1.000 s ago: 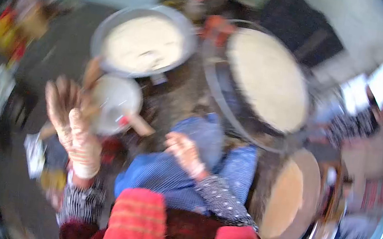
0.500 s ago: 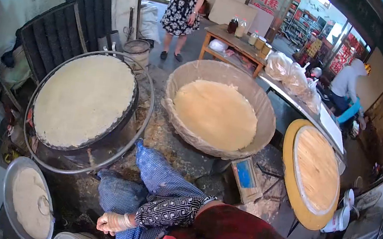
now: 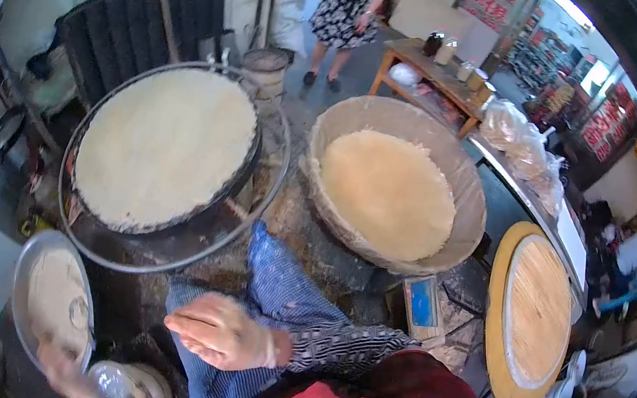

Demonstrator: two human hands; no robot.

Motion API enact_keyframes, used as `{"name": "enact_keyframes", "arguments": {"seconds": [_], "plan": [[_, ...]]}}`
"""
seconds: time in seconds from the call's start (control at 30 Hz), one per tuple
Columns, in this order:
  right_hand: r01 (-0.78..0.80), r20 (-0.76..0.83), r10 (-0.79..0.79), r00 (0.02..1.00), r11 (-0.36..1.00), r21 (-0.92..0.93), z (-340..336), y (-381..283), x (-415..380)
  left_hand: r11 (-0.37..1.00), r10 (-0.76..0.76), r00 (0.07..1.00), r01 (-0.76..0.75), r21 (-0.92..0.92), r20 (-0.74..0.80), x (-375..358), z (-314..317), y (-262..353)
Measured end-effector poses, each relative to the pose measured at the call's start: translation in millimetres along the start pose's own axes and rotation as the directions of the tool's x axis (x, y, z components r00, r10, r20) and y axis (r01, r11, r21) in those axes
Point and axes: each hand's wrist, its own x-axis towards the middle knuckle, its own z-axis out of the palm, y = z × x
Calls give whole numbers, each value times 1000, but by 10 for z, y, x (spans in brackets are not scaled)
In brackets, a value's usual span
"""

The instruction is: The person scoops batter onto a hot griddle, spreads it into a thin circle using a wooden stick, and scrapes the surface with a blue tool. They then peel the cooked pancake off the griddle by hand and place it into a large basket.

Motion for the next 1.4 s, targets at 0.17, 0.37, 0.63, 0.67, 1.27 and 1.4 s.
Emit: {"name": "enact_keyframes", "arguments": {"seconds": [0.17, 0.37, 0.63, 0.67, 1.27, 1.4], "plan": [[91, 162, 22, 987, 748, -658, -714, 4, 277, 650, 560, 429, -758, -55, 709, -371, 1783, 2024], [-623, 107, 684, 722, 709, -332, -1004, 533, -1320, 401, 826, 188, -859, -319, 531, -496, 2539, 2111], [-887, -150, 949, 277, 313, 339, -1155, 539, -1135, 775, 295, 759, -545, 320, 580, 915, 2125, -111], [-832, -153, 931, 330, 364, 418, -1139, 588, -1132, 677, 340, 679, -657, 332, 650, 970, 1974, -326], [-886, 44, 900, 434, 417, 202, -913, 920, -1342, 774, -117, 463, -512, 373, 878, -223, 3071, 1346], [-922, 82, 967, 240, 201, 331, -1143, 735, -1191, 620, 725, 340, -701, -352, 599, -99, 3555, 1988]]}}
